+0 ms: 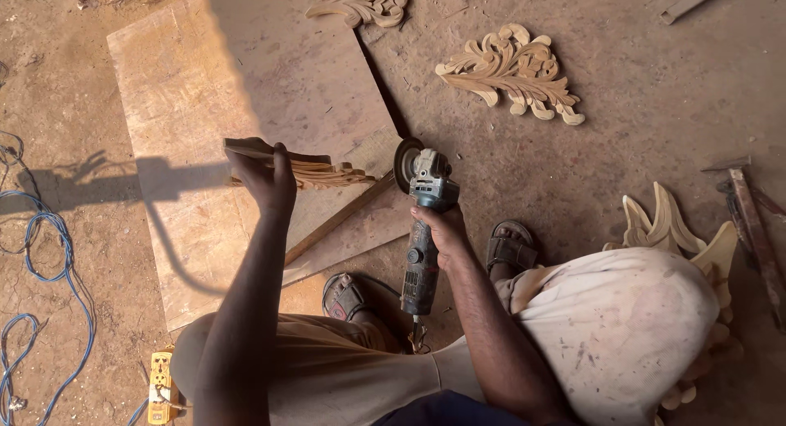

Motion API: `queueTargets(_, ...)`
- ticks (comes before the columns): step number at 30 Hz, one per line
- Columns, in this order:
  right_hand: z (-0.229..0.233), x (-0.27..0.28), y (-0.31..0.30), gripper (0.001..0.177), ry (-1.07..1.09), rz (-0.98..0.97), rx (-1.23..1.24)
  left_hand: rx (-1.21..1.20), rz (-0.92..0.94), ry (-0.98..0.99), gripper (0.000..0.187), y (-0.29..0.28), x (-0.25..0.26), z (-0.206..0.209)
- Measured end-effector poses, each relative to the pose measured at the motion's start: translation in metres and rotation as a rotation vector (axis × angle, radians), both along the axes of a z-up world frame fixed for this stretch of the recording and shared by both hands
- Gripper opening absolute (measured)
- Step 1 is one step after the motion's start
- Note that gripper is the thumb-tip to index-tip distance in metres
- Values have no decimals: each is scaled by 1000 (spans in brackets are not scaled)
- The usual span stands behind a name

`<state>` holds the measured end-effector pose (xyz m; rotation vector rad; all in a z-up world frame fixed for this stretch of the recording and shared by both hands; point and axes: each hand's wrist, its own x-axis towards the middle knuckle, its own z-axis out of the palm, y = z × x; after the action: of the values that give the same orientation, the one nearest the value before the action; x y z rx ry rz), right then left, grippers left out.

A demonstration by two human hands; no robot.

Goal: The person uses an angle grinder to carve and smooth a decorative wooden piece. They hold the wood with one hand and operate the grinder with the other, repeatedly adjusting the wood's position to shape its edges and surfaces.

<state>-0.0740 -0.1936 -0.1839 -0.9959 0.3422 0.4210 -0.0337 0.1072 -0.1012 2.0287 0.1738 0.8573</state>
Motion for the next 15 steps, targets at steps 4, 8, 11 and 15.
queueTargets(4, -3, -7, 5, 28, -2, 65, -62, 25, 8, -5, 34, 14, -7, -11)
queueTargets(8, -5, -7, 21, 33, 12, 130, -89, 22, -44, 17, 33, 3, -8, -12)
queueTargets(11, -9, -9, 34, 37, 45, 179, -122, 99, -42, -9, 35, -3, -8, -9)
queueTargets(15, -18, -7, 42, 35, 77, 230, -86, 138, -38, -8, 36, -3, -7, -8)
